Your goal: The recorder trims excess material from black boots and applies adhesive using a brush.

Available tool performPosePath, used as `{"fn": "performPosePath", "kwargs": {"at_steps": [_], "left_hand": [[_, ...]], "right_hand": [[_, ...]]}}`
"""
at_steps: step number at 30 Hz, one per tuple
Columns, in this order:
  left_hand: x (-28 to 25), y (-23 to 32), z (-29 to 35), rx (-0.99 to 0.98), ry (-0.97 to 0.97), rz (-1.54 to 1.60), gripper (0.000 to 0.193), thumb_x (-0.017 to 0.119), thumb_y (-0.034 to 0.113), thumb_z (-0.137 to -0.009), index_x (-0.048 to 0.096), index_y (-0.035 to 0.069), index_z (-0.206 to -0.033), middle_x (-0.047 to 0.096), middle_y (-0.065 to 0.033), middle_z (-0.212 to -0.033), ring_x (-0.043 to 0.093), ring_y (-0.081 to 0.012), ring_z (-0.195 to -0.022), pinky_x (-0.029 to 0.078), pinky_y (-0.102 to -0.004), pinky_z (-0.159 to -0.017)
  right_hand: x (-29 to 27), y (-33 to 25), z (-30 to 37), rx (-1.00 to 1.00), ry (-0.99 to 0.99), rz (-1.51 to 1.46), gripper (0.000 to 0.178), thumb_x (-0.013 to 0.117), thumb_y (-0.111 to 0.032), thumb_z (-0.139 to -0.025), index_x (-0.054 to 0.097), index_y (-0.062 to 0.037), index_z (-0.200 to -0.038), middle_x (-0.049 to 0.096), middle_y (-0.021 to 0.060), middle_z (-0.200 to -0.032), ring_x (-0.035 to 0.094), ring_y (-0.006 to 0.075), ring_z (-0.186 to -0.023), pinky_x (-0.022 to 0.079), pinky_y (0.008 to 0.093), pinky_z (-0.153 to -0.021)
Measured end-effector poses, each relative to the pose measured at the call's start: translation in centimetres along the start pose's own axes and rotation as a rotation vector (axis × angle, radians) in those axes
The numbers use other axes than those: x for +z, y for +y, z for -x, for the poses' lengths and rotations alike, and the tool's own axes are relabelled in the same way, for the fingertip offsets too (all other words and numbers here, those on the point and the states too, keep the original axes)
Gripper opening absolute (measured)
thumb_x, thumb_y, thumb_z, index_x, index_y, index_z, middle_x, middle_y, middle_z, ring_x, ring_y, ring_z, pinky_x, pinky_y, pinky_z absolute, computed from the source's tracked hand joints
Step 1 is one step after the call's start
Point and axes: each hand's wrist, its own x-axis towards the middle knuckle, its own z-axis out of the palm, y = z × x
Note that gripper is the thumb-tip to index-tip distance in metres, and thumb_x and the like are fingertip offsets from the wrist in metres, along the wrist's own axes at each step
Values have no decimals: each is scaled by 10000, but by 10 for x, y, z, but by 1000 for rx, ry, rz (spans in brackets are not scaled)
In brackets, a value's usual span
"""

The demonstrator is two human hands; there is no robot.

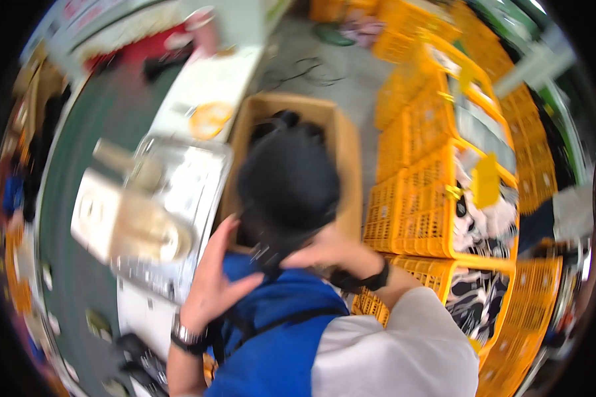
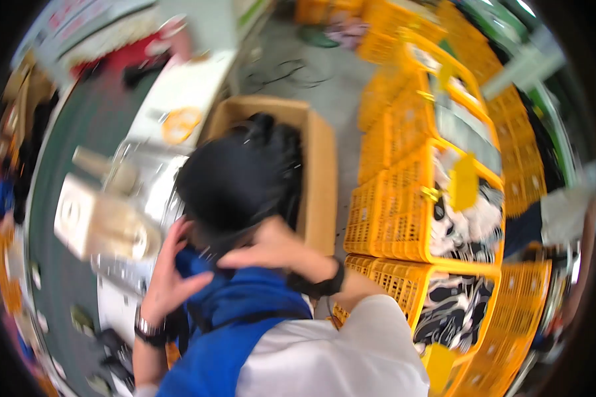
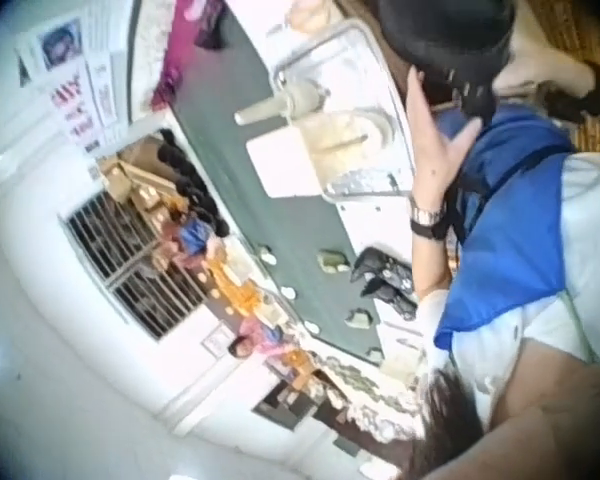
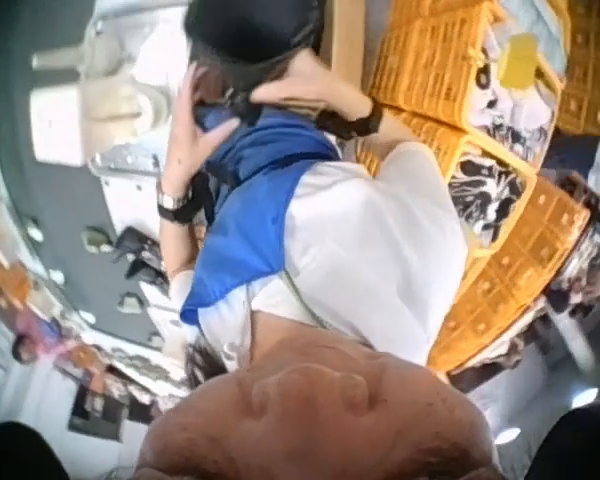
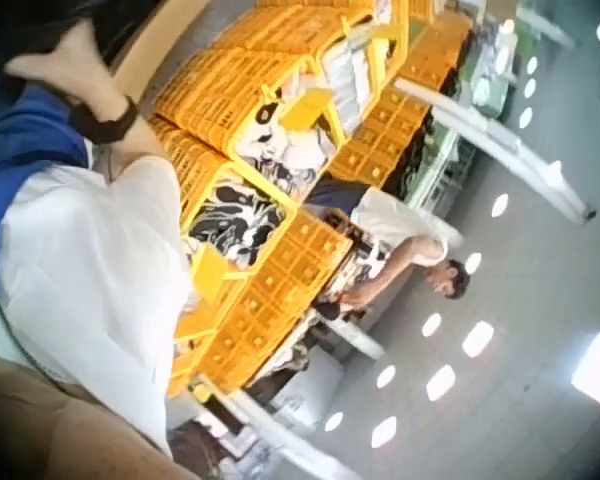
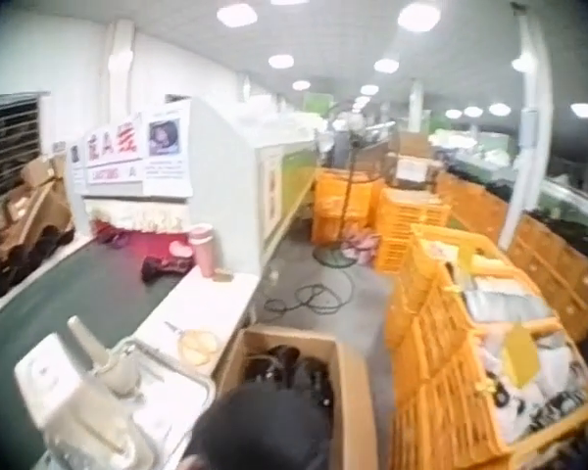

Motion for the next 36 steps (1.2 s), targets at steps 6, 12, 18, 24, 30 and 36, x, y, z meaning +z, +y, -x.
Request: {"fn": "performPosePath", "kwargs": {"at_steps": [6, 12, 18, 24, 30, 36], "left_hand": [[-15, -14, 60, -205, 161, 89, 532, 798, 46, -577, 566, -50, -1046, 608, -131, -1008, 584, -194, -916, 478, -313, -808], [-36, -8, 93, -186, 258, 100, 666, 741, 32, -642, 401, -30, -1211, 549, -157, -1108, 552, -209, -978, 448, -336, -854], [-51, 1, 138, -158, 513, 64, 805, 724, 51, -683, 250, -6, -1331, 519, -176, -1149, 534, -226, -995, 430, -365, -871], [-56, -30, 170, -4, 592, -321, 785, 777, 143, -608, 390, -31, -1269, 558, -209, -1089, 565, -344, -987, 442, -380, -851], [-79, -20, 179, -72, 741, -110, 852, 799, 171, -609, 336, -12, -1301, 519, -182, -1162, 542, -307, -1034, 434, -358, -875], [-77, -15, 245, -193, 811, -170, 927, 768, 282, -622, 272, -11, -1349, 423, -221, -1277, 421, -348, -1192, 331, -395, -1007]], "right_hand": [[83, 0, -37, -93, -420, -123, 758, 792, -138, -590, 406, 42, -1217, 560, 142, -1113, 524, 187, -1035, 407, 306, -922], [127, -2, -36, -251, -450, -12, 1005, 811, -162, -564, 192, 22, -1334, 388, 155, -1280, 326, 226, -1240, 226, 335, -1058], [164, 0, -36, -265, -626, -16, 822, 765, -211, -655, 330, 37, -1307, 351, 170, -1322, 332, 223, -1227, 253, 345, -1043], [159, -10, -44, 313, -634, -36, 530, 569, -368, -864, 455, -6, -1233, 542, 82, -1120, 537, 147, -988, 516, 269, -678], [203, -4, -65, 510, -708, -293, 407, 470, -119, -895, 383, -13, -1278, 508, 96, -1194, 526, 192, -1069, 465, 355, -896], [259, 8, -47, 691, -780, -263, 409, 444, -22, -849, 389, 53, -1247, 484, 173, -1224, 505, 304, -1106, 435, 438, -923]]}}
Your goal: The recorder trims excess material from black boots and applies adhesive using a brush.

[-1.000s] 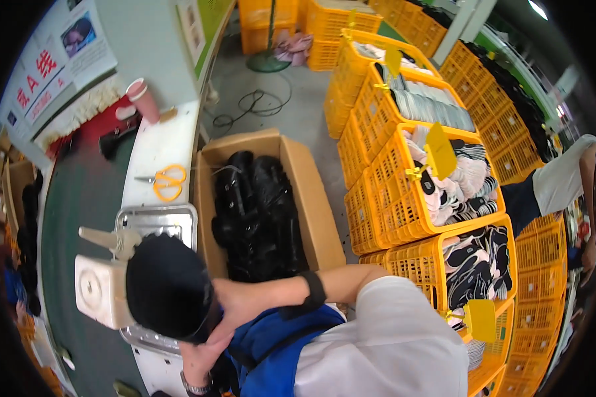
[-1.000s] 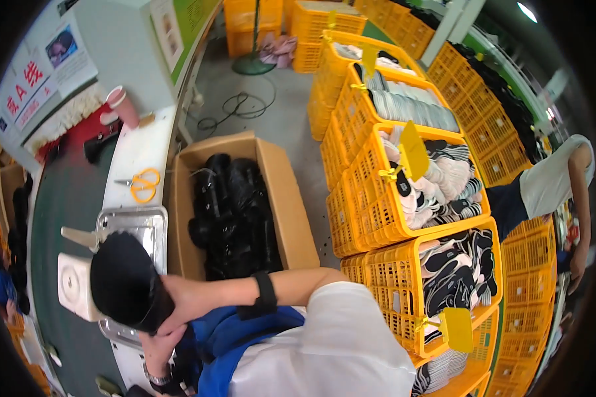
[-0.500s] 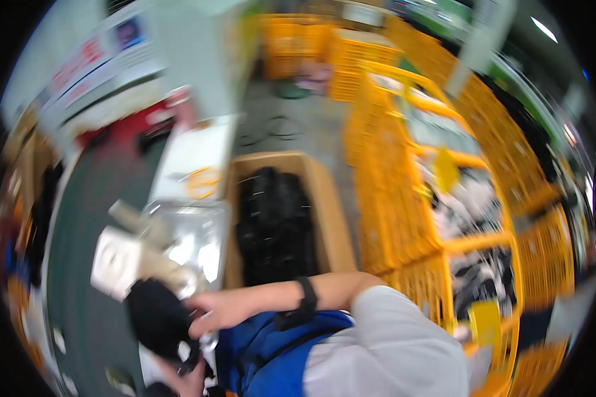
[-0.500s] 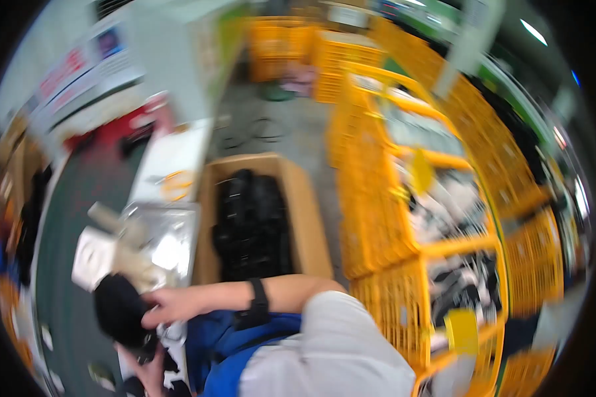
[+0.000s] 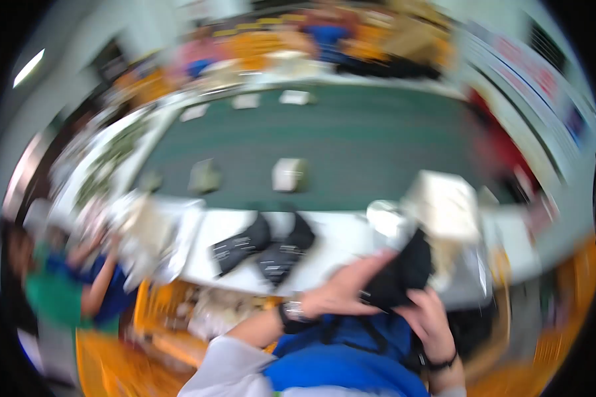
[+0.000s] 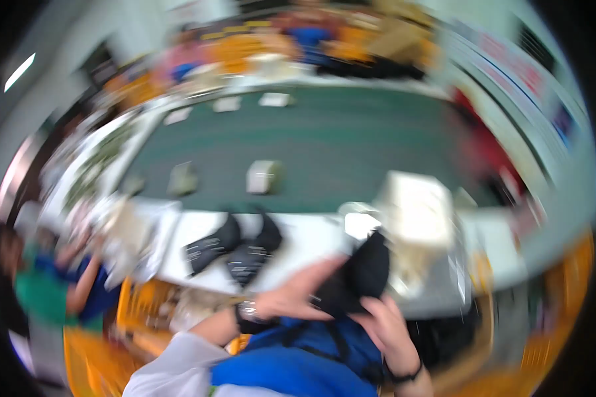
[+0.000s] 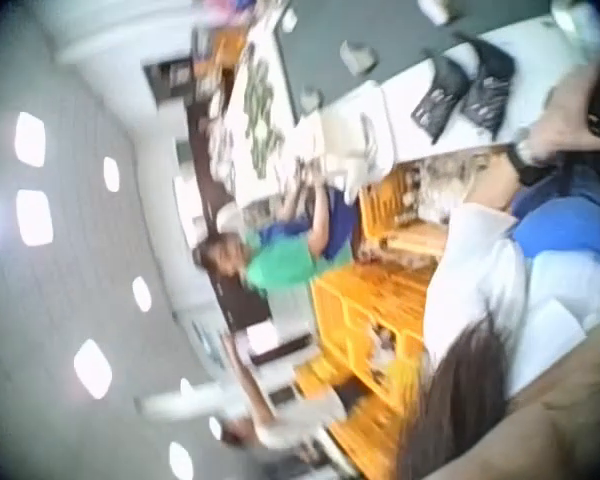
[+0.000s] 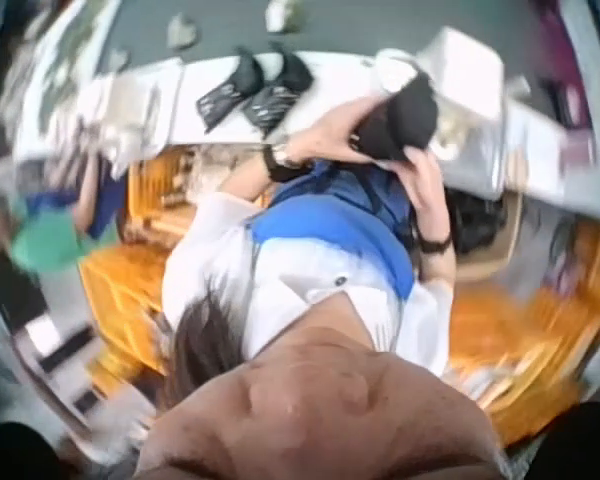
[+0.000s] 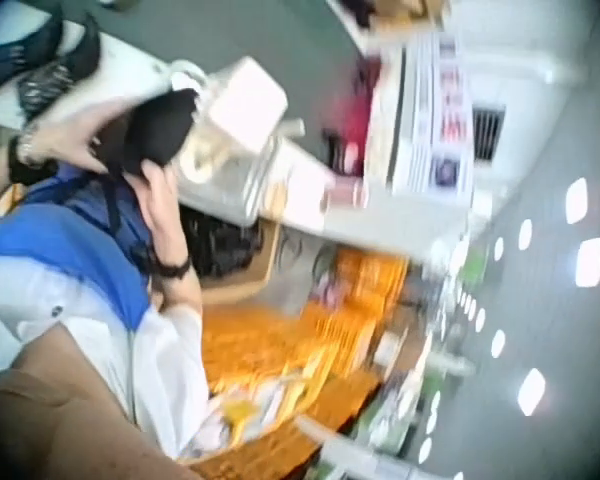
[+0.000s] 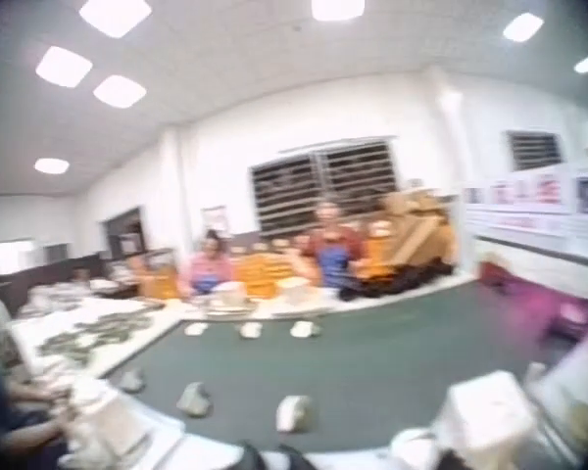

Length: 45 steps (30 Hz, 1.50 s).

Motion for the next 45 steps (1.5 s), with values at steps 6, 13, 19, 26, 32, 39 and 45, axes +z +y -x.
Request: {"fn": "performPosePath", "kwargs": {"at_steps": [6, 13, 19, 26, 32, 39, 45], "left_hand": [[-13, 16, 47, 25, 256, -324, 814, 685, 194, -669, 297, 109, -1380, 507, -108, -866, 522, -280, -761, 404, -364, -659], [-17, 15, 79, -178, 425, -480, 847, 698, 135, -608, 329, 131, -1371, 487, -105, -852, 500, -274, -770, 392, -357, -681], [-8, 7, 47, -175, 384, -335, 907, 708, 138, -587, 267, 79, -1378, 484, -148, -985, 485, -311, -910, 384, -380, -800], [-5, 7, 35, -161, 301, -223, 823, 698, 171, -636, 303, 56, -1349, 531, -135, -950, 528, -311, -859, 425, -366, -758], [1, 5, 11, -5, 227, -331, 788, 727, 185, -616, 378, 88, -1316, 570, -123, -931, 567, -306, -814, 456, -371, -713], [4, 4, 0, -18, 100, -304, 798, 735, 192, -600, 399, 119, -1320, 570, -112, -857, 575, -289, -739, 461, -362, -663], [7, 6, 9, -12, 137, -323, 847, 725, 193, -593, 352, 140, -1352, 518, -98, -830, 548, -288, -713, 450, -373, -641]], "right_hand": [[9, 12, -9, -20, 60, 371, 463, 557, -158, -824, 433, -8, -1244, 437, 159, -1266, 469, 325, -1123, 372, 448, -931], [31, 12, -38, -994, -513, 1649, 440, 678, -148, -745, 532, 40, -1115, 556, 211, -1025, 486, 396, -984, 344, 444, -939], [39, 29, -52, -936, -371, 1497, 197, 575, -97, -792, 549, 48, -923, 543, 223, -889, 487, 427, -854, 383, 453, -759], [43, 32, -53, -1086, -287, 1407, 149, 611, -108, -739, 538, 16, -777, 526, 157, -689, 517, 360, -649, 405, 422, -629], [20, 8, -28, -1022, -197, 1425, 163, 652, -95, -705, 544, 4, -777, 548, 139, -712, 528, 343, -650, 414, 405, -635], [-9, -13, -3, -1000, -210, 1450, 164, 669, -61, -668, 598, -12, -807, 585, 110, -747, 550, 313, -700, 431, 389, -661], [5, 1, -24, -947, -303, 1538, 234, 676, -207, -721, 601, -17, -835, 580, 139, -789, 526, 345, -719, 422, 395, -638]]}}
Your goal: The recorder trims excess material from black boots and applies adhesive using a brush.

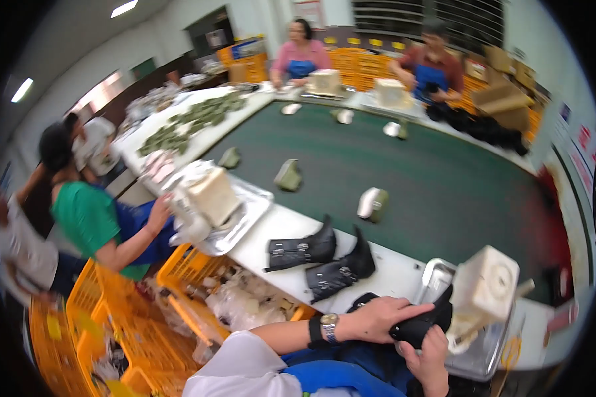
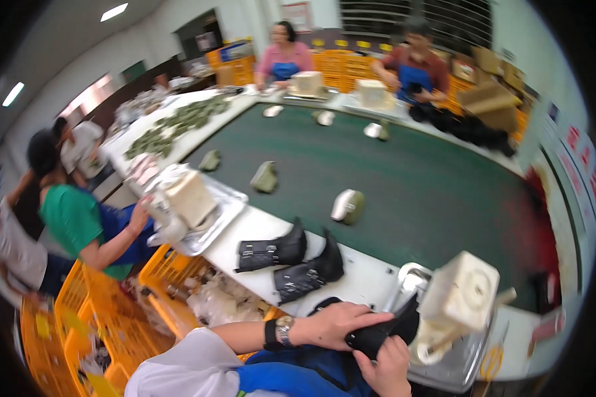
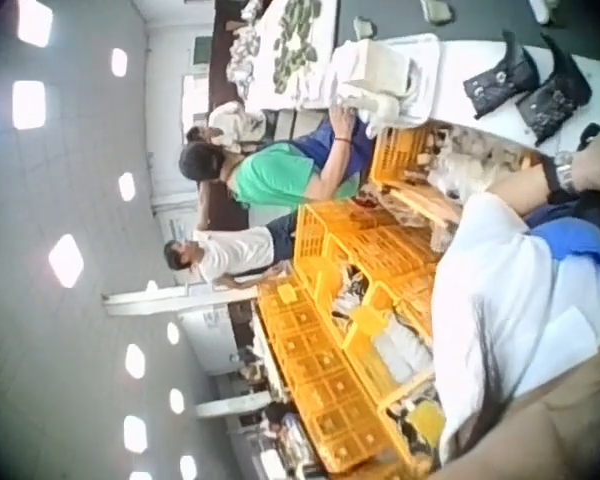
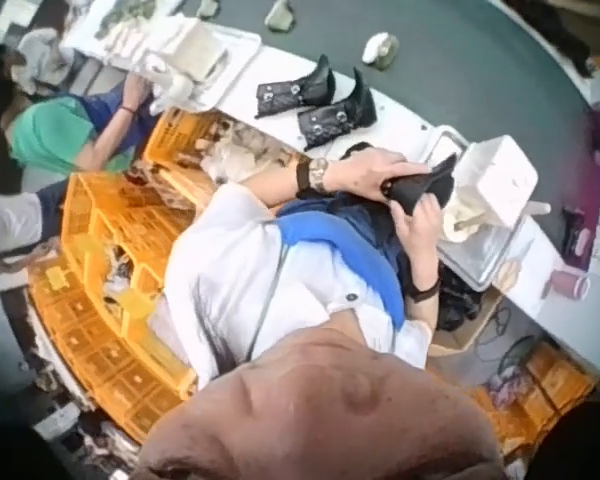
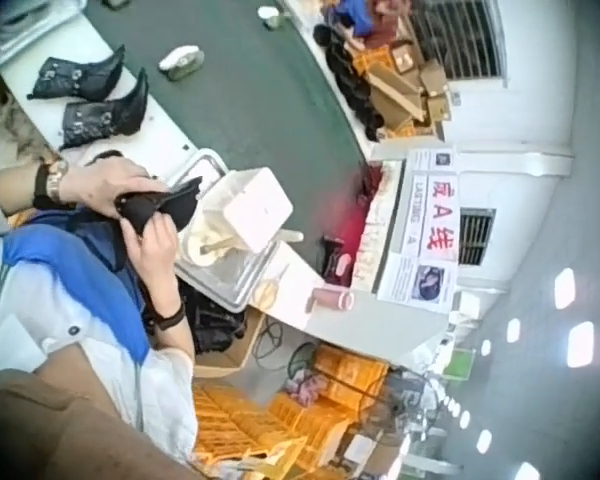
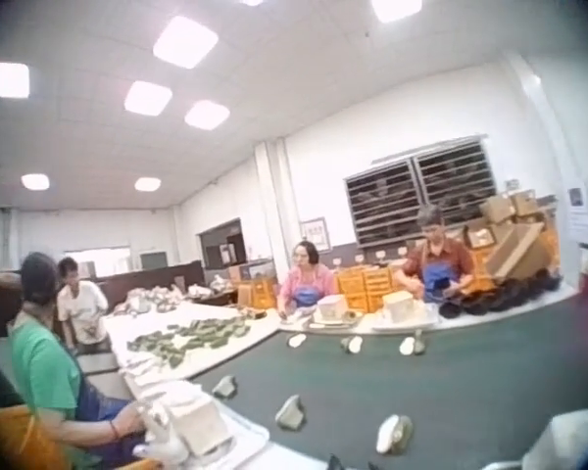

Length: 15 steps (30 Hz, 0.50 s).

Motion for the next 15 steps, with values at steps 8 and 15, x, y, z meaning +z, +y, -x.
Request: {"fn": "performPosePath", "kwargs": {"at_steps": [8, 15], "left_hand": [[-21, -5, 28, -20, 239, -110, 792, 678, 188, -656, 322, 106, -1359, 496, -115, -824, 518, -290, -761, 411, -377, -688], [-17, -3, 34, -109, 143, -31, 802, 664, 149, -647, 316, 120, -1370, 490, -169, -1038, 506, -321, -912, 405, -385, -789]], "right_hand": [[23, -19, -37, -97, -10, -11, 310, 737, -141, -691, 621, 4, -938, 594, 201, -847, 560, 382, -758, 446, 419, -665], [20, -23, -35, -56, -89, -26, 262, 760, -146, -672, 647, 11, -849, 604, 190, -711, 571, 368, -620, 453, 411, -582]]}}
